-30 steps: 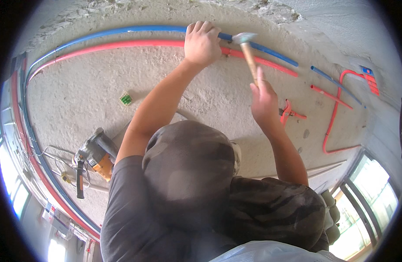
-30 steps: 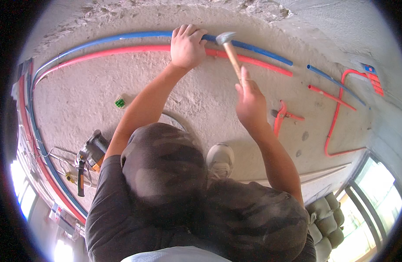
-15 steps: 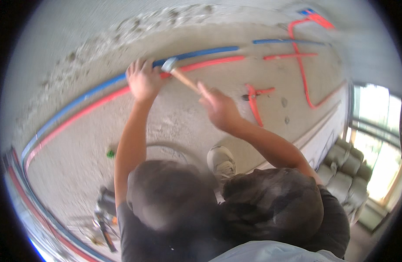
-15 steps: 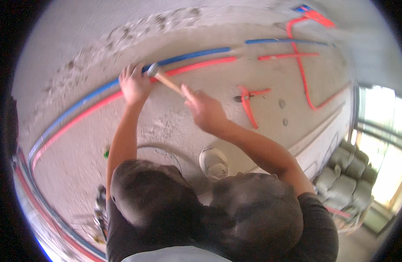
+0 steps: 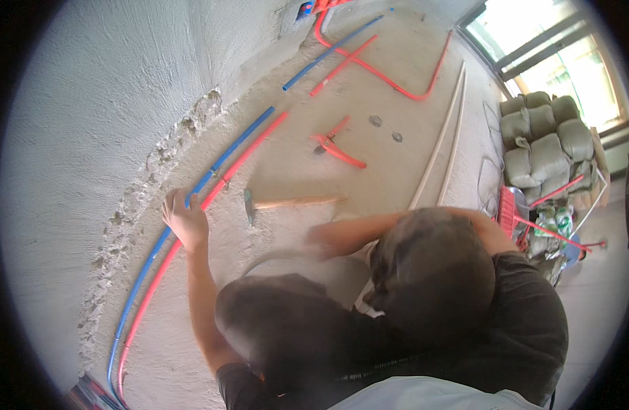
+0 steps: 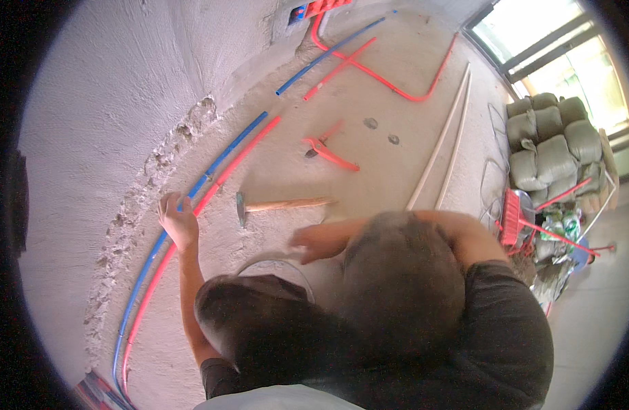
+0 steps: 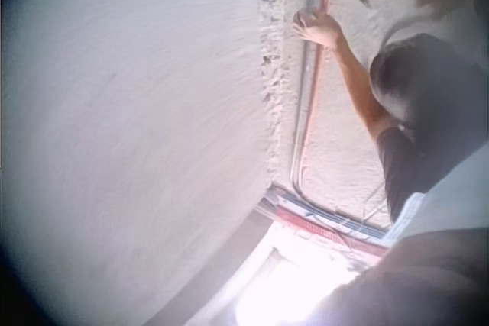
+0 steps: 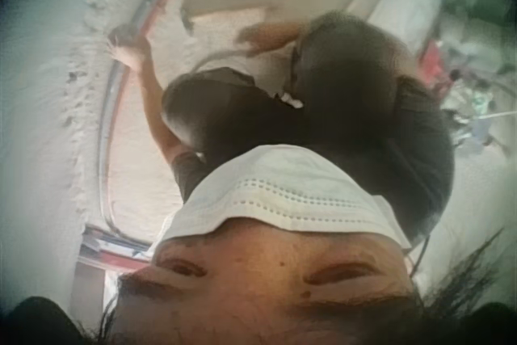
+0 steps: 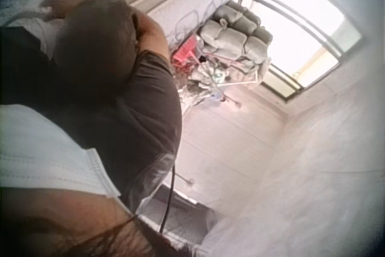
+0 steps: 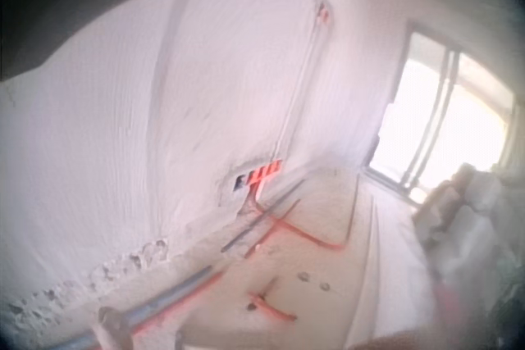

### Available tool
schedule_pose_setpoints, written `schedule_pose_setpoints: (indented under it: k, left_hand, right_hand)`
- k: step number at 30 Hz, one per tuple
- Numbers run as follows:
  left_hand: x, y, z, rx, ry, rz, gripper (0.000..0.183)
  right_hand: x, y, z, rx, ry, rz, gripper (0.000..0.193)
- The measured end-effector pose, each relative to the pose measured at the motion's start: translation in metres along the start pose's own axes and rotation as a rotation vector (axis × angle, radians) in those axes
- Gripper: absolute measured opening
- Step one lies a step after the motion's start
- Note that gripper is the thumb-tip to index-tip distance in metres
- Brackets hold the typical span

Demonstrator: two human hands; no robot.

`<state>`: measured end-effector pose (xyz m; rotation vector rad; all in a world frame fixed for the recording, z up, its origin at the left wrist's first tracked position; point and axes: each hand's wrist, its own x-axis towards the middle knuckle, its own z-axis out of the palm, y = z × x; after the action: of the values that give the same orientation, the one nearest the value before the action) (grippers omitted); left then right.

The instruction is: The person installs blue and red plastic conduits into pre-cut grooves on a concrete wall. They use a hammer to tap the conduits into place, a saw to cut them to length, and pliers to trim the ends. The conduits are routed into a red junction box.

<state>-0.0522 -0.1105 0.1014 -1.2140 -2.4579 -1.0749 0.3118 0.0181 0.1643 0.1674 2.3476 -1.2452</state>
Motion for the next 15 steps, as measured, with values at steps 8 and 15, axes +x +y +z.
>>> schedule_pose_setpoints:
  k: [8, 15]
  left_hand:
    - [-0.049, 0.055, -0.053, -0.32, -0.242, -0.074, 0.015]
    - [-0.168, -0.011, -0.105, -0.057, -0.475, -0.815, 0.02]
  right_hand:
    - [-0.059, 0.059, -0.03, 0.027, -0.145, 0.284, 0.055]
    - [-0.007, 0.125, -0.09, -0.152, 0.399, 0.142, 0.057]
